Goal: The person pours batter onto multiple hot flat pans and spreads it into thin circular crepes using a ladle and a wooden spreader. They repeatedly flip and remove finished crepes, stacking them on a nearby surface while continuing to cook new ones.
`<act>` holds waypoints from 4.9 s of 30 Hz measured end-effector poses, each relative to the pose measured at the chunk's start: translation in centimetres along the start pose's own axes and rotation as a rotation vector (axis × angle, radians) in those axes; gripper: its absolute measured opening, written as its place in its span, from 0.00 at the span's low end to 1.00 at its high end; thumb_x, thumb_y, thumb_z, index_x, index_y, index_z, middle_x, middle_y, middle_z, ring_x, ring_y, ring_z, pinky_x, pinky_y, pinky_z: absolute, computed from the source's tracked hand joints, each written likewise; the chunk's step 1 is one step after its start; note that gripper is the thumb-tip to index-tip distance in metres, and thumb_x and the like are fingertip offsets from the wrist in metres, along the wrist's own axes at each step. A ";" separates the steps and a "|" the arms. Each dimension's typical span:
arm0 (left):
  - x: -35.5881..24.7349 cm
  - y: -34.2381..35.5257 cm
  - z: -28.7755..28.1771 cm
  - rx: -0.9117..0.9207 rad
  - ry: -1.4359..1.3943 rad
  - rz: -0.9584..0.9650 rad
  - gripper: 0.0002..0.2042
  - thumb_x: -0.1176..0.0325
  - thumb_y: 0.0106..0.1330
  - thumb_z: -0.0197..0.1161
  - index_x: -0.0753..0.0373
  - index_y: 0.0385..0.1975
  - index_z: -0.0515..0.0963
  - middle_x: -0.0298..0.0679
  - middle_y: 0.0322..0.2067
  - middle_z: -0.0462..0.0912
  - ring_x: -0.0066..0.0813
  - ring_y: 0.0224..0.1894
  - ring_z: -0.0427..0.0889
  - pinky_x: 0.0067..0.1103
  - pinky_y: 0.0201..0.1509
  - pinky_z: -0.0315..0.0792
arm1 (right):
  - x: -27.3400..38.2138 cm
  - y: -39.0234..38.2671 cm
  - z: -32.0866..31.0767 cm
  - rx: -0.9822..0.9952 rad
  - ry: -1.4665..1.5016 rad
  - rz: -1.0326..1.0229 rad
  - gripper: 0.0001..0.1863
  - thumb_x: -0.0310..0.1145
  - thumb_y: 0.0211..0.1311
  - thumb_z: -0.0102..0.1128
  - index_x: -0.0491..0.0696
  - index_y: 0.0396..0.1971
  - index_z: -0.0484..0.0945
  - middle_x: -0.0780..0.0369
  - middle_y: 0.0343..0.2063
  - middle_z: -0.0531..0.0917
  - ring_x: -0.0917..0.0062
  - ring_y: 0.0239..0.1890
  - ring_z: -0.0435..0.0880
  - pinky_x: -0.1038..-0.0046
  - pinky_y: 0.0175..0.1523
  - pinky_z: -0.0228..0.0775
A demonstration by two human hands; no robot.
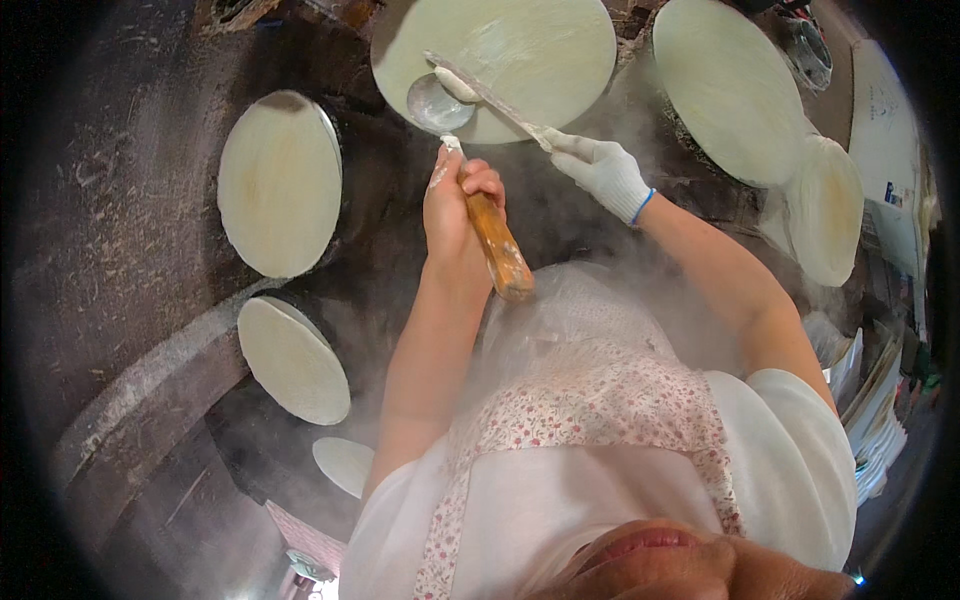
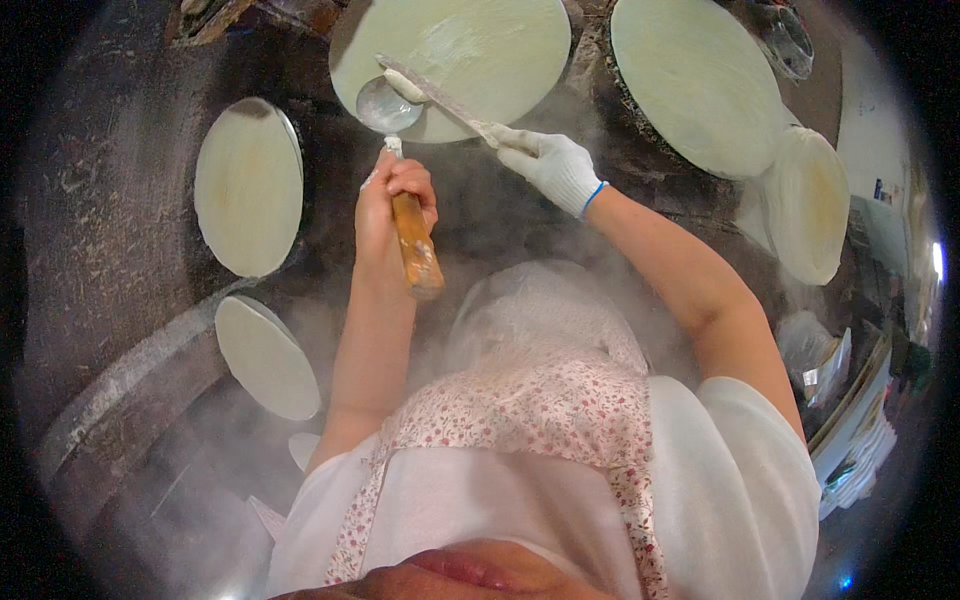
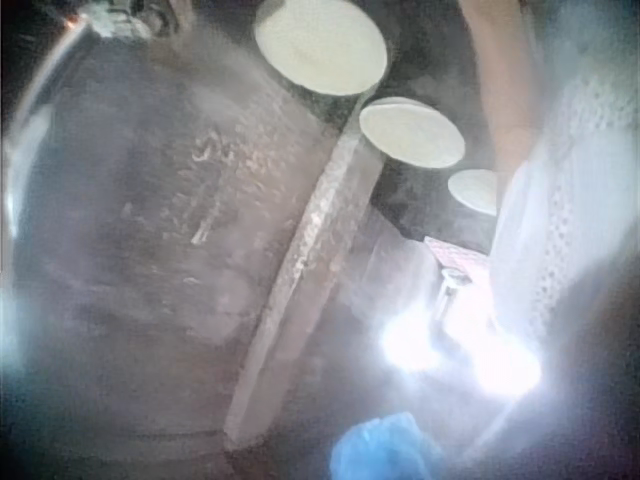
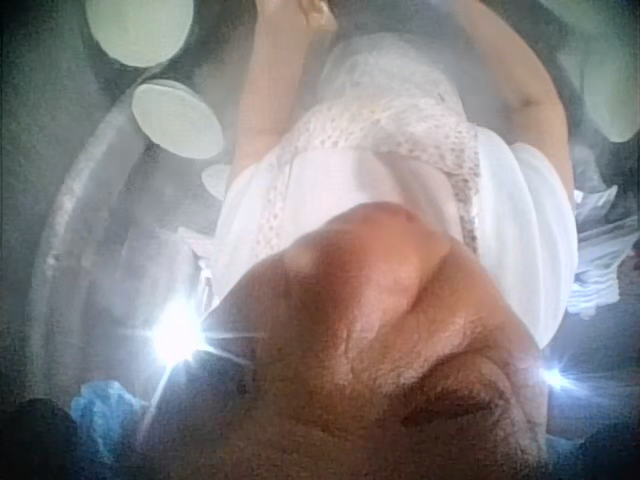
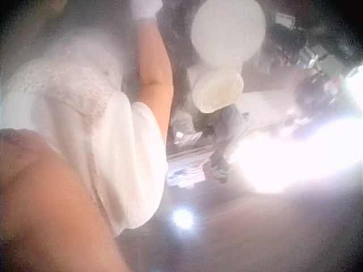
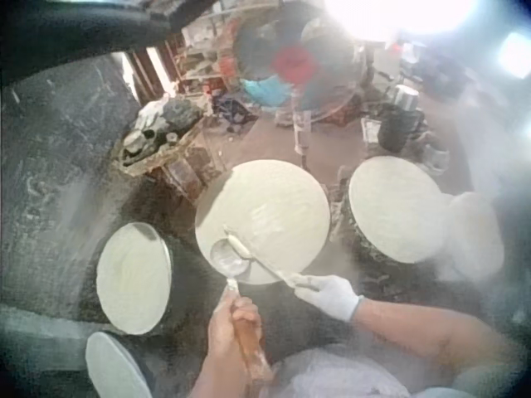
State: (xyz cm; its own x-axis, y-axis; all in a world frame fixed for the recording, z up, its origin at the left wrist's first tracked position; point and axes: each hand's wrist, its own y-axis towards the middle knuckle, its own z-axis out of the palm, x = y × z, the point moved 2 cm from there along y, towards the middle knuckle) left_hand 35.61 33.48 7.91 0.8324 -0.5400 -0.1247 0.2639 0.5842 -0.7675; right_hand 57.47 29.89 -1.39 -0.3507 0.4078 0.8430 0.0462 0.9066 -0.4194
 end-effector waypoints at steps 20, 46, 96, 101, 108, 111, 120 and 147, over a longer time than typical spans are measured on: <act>-6.8 -13.4 -2.2 0.573 -0.492 -0.178 0.21 0.60 0.86 0.43 0.58 0.24 0.62 0.30 0.18 0.65 0.18 0.12 0.67 0.17 0.13 0.70 | -3.3 -2.2 1.5 -0.356 0.195 -0.214 0.26 0.34 0.70 0.67 0.49 0.67 0.79 0.61 0.49 0.91 0.75 0.50 0.89 0.74 0.60 0.78; 5.9 -24.8 -14.3 0.542 -0.973 0.371 0.18 0.63 0.86 0.41 0.67 0.32 0.66 0.35 0.24 0.68 0.20 0.14 0.70 0.18 0.14 0.71 | 3.4 11.8 -5.3 0.248 -0.594 -0.539 0.26 0.36 0.72 0.62 0.46 0.68 0.78 0.59 0.48 0.89 0.77 0.44 0.86 0.74 0.54 0.77; -28.4 7.2 -4.1 -0.405 -0.083 1.015 0.33 0.70 0.83 0.47 0.50 0.84 0.44 0.34 0.27 0.70 0.21 0.23 0.68 0.25 0.27 0.71 | 19.8 26.9 21.5 0.561 -0.461 -0.587 0.30 0.51 0.73 0.60 0.55 0.70 0.75 0.49 0.59 0.84 0.56 0.59 0.85 0.65 0.62 0.75; -27.5 8.0 -4.7 -0.429 -0.084 1.009 0.32 0.70 0.84 0.47 0.47 0.84 0.44 0.34 0.27 0.69 0.21 0.23 0.67 0.25 0.27 0.70 | 22.4 26.5 23.2 0.566 -0.688 -0.661 0.25 0.51 0.73 0.59 0.62 0.67 0.79 0.51 0.47 0.89 0.55 0.49 0.89 0.62 0.52 0.80; -23.8 5.4 -6.2 -0.434 -0.241 0.960 0.29 0.69 0.83 0.50 0.47 0.81 0.52 0.32 0.27 0.67 0.21 0.23 0.67 0.25 0.27 0.69 | 24.2 23.7 21.0 0.596 -1.059 -0.743 0.24 0.45 0.73 0.60 0.67 0.67 0.78 0.55 0.41 0.89 0.54 0.42 0.89 0.61 0.46 0.82; -21.7 3.7 -6.9 -0.359 -0.322 0.937 0.23 0.68 0.82 0.52 0.49 0.75 0.61 0.31 0.27 0.66 0.20 0.23 0.67 0.23 0.27 0.68 | 23.7 22.5 19.4 0.609 -1.056 -0.812 0.23 0.44 0.73 0.60 0.68 0.67 0.78 0.55 0.41 0.89 0.56 0.41 0.89 0.60 0.45 0.82; -19.6 -7.6 -6.9 0.790 -0.914 0.626 0.14 0.64 0.87 0.41 0.58 0.64 0.69 0.31 0.26 0.66 0.15 0.17 0.67 0.16 0.17 0.70 | 22.9 24.5 22.1 0.436 -1.093 -1.001 0.17 0.45 0.73 0.56 0.63 0.57 0.84 0.55 0.29 0.88 0.56 0.32 0.89 0.54 0.36 0.80; -11.3 -15.7 -12.3 0.533 -0.924 0.683 0.23 0.68 0.87 0.38 0.53 0.79 0.57 0.34 0.27 0.65 0.16 0.16 0.68 0.14 0.15 0.71 | 18.6 22.1 22.9 0.480 -0.805 -0.827 0.21 0.46 0.74 0.59 0.57 0.62 0.82 0.51 0.40 0.89 0.56 0.42 0.90 0.61 0.47 0.81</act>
State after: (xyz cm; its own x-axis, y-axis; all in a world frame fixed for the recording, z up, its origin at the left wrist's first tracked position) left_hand 16.04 22.98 13.59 0.8480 0.4646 0.2550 -0.3686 0.8628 -0.3461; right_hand 30.58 55.10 -2.65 -0.5916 -0.6006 0.5379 -0.7470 0.6592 -0.0855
